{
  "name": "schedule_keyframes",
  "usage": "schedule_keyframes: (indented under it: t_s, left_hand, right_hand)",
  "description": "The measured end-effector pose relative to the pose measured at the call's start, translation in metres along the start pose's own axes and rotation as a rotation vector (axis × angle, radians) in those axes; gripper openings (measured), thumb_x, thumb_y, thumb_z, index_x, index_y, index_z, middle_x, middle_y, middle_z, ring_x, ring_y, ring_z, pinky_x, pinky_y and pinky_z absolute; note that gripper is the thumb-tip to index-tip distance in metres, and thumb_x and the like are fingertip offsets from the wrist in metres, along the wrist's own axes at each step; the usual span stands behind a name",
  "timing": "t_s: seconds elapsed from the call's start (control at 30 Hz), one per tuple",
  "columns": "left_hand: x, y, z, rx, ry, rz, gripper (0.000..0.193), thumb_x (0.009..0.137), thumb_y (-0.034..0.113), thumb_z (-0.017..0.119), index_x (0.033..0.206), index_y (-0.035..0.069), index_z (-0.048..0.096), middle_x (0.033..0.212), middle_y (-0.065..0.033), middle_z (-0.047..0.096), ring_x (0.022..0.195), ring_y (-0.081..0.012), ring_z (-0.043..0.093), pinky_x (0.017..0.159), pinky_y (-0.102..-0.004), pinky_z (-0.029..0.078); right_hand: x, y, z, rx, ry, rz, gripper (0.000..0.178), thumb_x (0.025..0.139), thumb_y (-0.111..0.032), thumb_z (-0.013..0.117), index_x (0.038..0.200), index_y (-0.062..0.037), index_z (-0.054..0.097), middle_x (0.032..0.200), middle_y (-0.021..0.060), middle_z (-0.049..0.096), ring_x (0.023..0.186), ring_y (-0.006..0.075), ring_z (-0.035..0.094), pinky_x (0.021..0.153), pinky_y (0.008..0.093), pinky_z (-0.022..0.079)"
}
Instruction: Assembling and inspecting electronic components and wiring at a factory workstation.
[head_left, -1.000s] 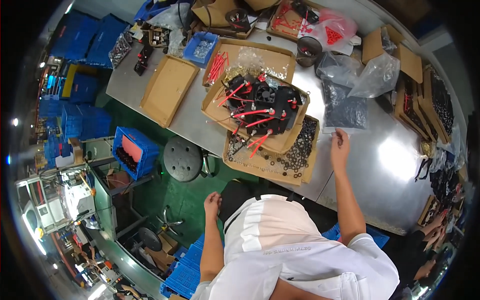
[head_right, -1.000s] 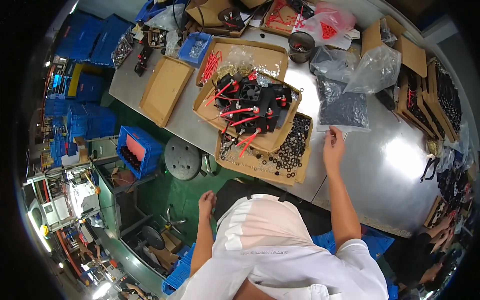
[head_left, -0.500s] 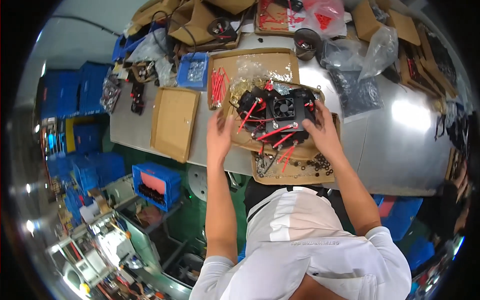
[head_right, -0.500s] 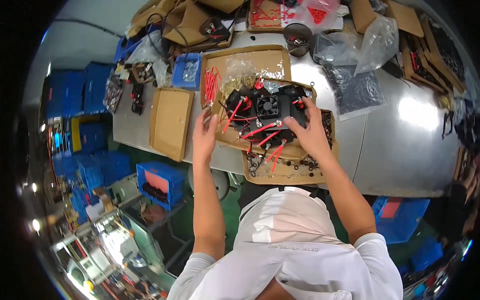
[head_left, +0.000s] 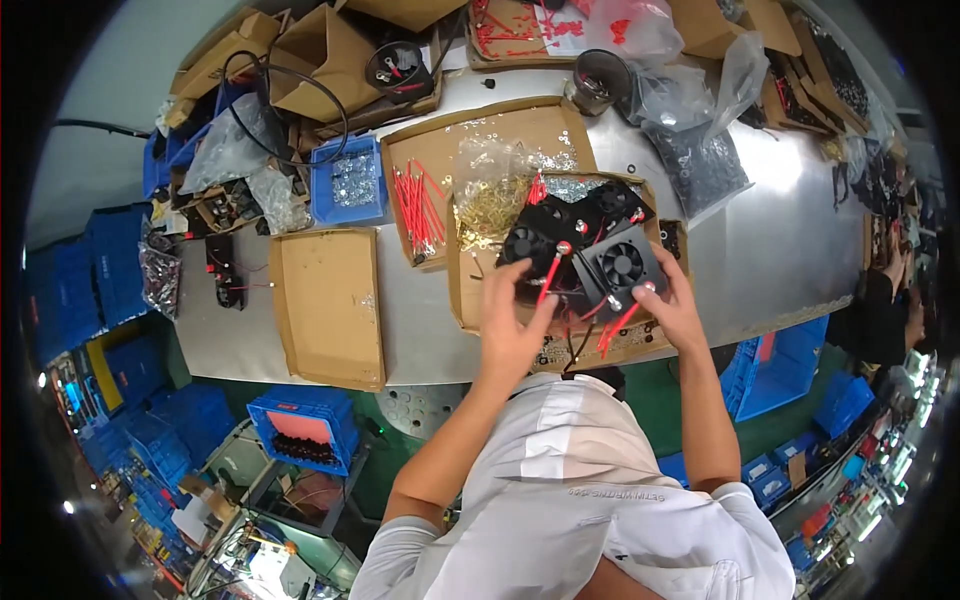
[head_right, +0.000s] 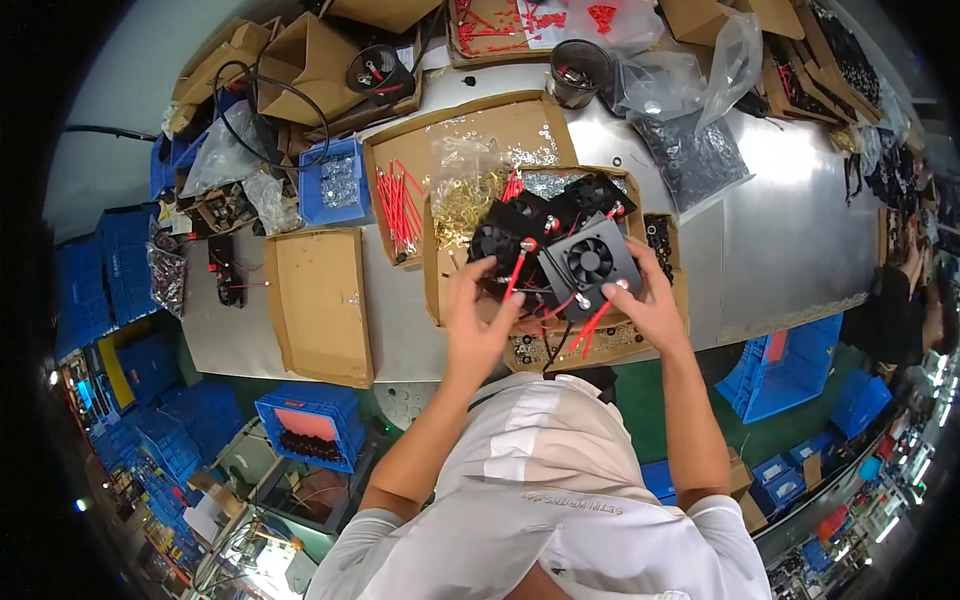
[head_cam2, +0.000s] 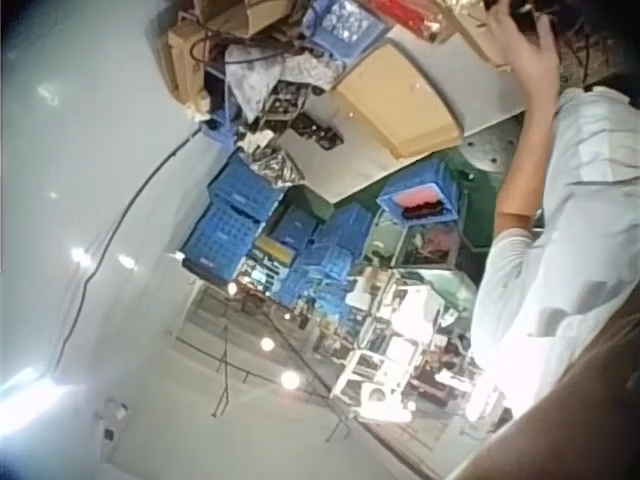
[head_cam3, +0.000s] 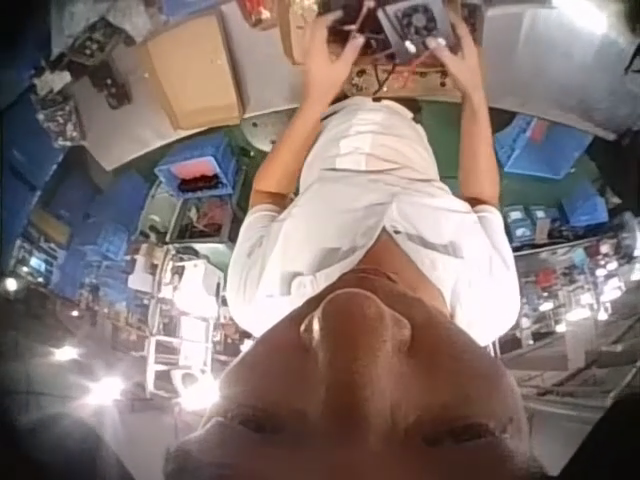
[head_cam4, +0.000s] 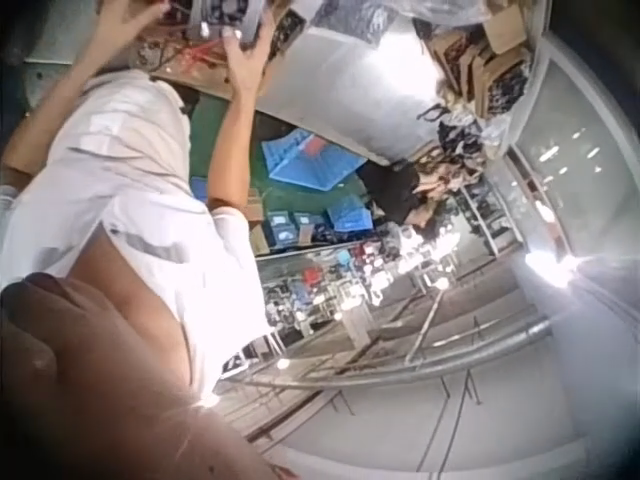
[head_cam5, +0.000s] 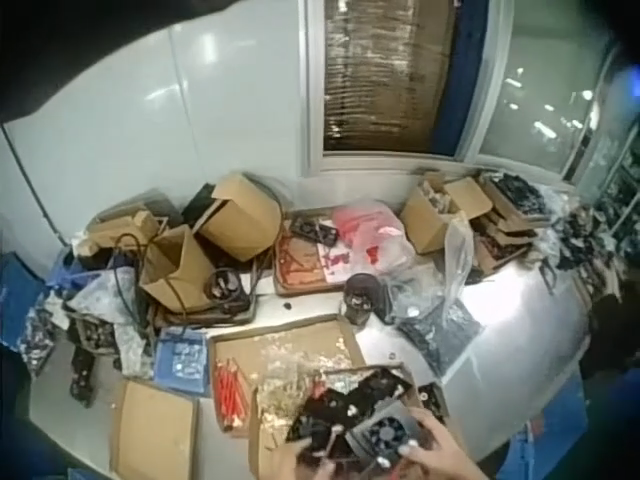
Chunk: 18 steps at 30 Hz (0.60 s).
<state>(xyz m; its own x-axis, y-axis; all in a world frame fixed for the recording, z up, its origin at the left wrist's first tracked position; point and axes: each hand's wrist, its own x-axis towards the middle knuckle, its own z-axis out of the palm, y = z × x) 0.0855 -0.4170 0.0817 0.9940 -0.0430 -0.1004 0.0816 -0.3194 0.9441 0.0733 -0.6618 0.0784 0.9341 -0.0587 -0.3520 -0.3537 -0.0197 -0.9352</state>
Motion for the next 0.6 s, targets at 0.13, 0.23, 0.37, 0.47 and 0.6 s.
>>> schedule_keyframes:
  t_s: [0.13,0.23,0.37,0.47,0.6]
  left_hand:
    - [-0.007,-0.003,-0.001,-0.042,0.034,0.033,0.046,0.078,0.007,0.069,0.119,0.001,0.05,0.112,-0.0171,0.05,0.104,-0.0313,0.051,0.091,-0.0347,0.042]
    - [-0.005,-0.011,-0.003,-0.178,-0.013,-0.048,0.046,0.078,0.006,0.069,0.119,0.001,0.051,0.11,-0.0152,0.05,0.101,-0.0279,0.052,0.088,-0.0342,0.043]
    - [0.0,-0.018,-0.011,-0.251,-0.063,-0.089,0.046,0.079,0.006,0.068,0.121,0.001,0.05,0.109,-0.0145,0.051,0.1,-0.0259,0.054,0.087,-0.0329,0.045]
    - [0.003,-0.023,-0.017,-0.289,-0.097,-0.103,0.045,0.081,0.007,0.067,0.123,0.001,0.05,0.108,-0.0143,0.051,0.098,-0.0243,0.055,0.086,-0.0329,0.047]
    - [0.007,-0.008,-0.031,-0.255,-0.165,-0.174,0.042,0.082,0.008,0.066,0.121,0.002,0.053,0.108,-0.0139,0.052,0.096,-0.0244,0.057,0.083,-0.0352,0.048]
  right_hand:
    - [0.002,-0.011,-0.003,-0.039,-0.016,0.091,0.065,0.079,-0.013,0.066,0.136,0.0015,0.037,0.127,0.0092,0.049,0.118,0.0181,0.046,0.103,0.0314,0.033]
    - [0.004,-0.014,-0.009,-0.059,-0.009,0.172,0.065,0.081,-0.014,0.065,0.137,0.0017,0.036,0.127,0.0083,0.05,0.117,0.0173,0.048,0.102,0.0306,0.034]
    - [0.012,-0.026,-0.008,-0.112,-0.053,0.182,0.062,0.085,-0.02,0.065,0.137,0.0016,0.038,0.128,0.0081,0.049,0.119,0.0172,0.046,0.104,0.0306,0.032]
    - [0.02,-0.031,-0.015,-0.17,-0.1,0.169,0.057,0.086,-0.021,0.064,0.134,0.0,0.043,0.129,0.0091,0.049,0.121,0.0184,0.044,0.104,0.0313,0.031]
    - [0.032,-0.051,-0.021,-0.268,-0.018,0.139,0.041,0.089,-0.019,0.061,0.124,-0.0001,0.053,0.119,0.008,0.057,0.114,0.0162,0.05,0.098,0.0298,0.038]
